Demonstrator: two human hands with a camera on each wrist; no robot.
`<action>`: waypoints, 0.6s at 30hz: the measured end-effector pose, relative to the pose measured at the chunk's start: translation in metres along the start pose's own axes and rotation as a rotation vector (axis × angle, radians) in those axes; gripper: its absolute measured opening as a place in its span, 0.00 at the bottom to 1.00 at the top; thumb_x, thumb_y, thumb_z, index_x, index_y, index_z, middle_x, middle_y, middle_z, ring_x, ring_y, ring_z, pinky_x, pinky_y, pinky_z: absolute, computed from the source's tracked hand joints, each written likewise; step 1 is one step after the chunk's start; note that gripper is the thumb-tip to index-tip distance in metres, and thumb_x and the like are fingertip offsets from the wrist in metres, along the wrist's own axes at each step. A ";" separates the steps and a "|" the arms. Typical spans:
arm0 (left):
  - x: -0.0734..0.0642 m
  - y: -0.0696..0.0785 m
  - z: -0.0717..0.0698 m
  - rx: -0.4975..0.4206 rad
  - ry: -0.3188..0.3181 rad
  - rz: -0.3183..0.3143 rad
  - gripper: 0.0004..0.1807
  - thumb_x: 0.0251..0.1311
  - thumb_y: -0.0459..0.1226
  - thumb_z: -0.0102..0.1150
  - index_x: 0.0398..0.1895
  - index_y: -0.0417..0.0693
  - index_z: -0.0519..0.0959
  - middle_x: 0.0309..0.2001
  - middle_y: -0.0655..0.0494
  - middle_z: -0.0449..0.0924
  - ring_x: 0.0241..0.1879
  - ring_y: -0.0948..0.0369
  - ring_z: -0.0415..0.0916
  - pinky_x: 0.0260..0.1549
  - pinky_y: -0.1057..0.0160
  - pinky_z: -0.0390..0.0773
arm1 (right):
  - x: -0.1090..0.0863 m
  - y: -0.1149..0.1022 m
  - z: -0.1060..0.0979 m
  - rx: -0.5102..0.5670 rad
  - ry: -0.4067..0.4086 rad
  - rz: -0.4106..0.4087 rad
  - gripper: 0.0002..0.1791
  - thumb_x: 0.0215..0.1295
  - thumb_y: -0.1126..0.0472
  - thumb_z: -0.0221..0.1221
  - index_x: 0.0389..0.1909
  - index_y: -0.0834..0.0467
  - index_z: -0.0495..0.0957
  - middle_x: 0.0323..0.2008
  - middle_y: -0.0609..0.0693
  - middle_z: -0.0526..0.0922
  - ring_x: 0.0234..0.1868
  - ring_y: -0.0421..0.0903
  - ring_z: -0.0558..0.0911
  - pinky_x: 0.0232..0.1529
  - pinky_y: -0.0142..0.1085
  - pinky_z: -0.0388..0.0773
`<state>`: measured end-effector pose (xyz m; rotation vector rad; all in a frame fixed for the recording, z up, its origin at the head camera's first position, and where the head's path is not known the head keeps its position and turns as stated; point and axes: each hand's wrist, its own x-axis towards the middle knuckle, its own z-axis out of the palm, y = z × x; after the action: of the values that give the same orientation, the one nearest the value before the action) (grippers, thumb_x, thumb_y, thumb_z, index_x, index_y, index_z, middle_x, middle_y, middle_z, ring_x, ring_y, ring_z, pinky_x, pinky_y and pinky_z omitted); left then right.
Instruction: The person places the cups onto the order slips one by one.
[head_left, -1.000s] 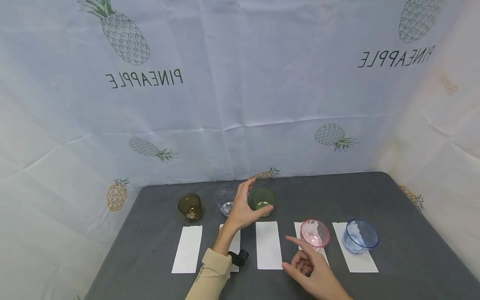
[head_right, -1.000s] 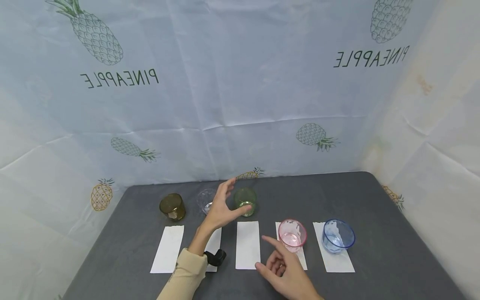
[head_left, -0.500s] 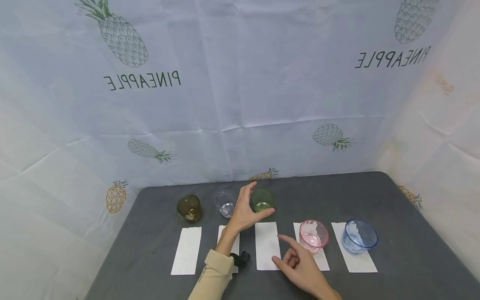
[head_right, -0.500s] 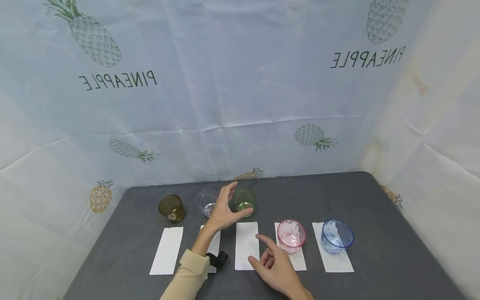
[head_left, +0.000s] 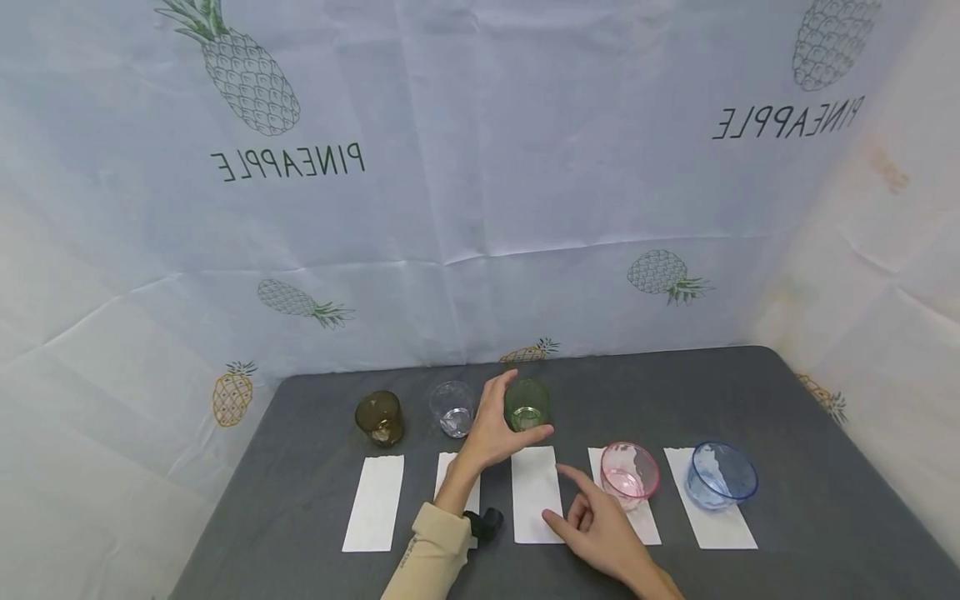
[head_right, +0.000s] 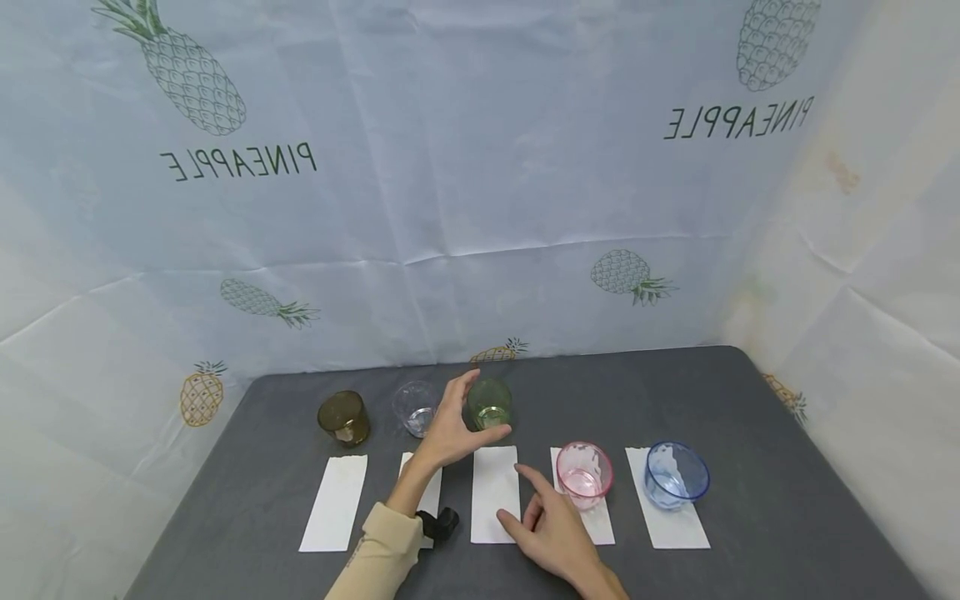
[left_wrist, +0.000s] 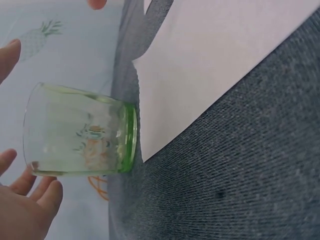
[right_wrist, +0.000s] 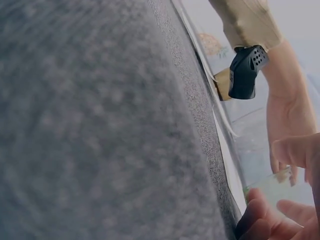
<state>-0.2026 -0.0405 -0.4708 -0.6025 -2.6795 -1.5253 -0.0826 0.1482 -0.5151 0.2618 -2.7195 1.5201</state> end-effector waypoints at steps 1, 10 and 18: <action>0.000 0.000 0.000 -0.001 0.000 0.002 0.56 0.51 0.53 0.77 0.80 0.53 0.55 0.77 0.44 0.57 0.76 0.43 0.60 0.69 0.33 0.68 | 0.000 0.000 0.000 -0.008 -0.003 0.000 0.37 0.60 0.50 0.73 0.67 0.59 0.72 0.15 0.36 0.73 0.14 0.29 0.70 0.19 0.26 0.72; -0.001 -0.001 0.002 0.000 0.004 -0.006 0.57 0.51 0.52 0.77 0.80 0.52 0.54 0.77 0.43 0.56 0.76 0.42 0.60 0.69 0.33 0.67 | -0.001 0.001 0.000 -0.075 -0.010 -0.073 0.37 0.59 0.48 0.73 0.65 0.61 0.74 0.14 0.34 0.71 0.16 0.26 0.67 0.20 0.24 0.67; -0.001 -0.008 0.005 0.004 0.020 -0.020 0.55 0.52 0.51 0.76 0.80 0.50 0.55 0.76 0.44 0.58 0.76 0.44 0.60 0.70 0.36 0.67 | -0.002 0.002 0.002 -0.152 0.007 -0.095 0.37 0.57 0.47 0.73 0.65 0.59 0.75 0.14 0.31 0.70 0.16 0.25 0.65 0.23 0.23 0.65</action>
<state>-0.2032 -0.0402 -0.4808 -0.5581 -2.6812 -1.5224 -0.0808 0.1478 -0.5183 0.3752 -2.7556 1.2810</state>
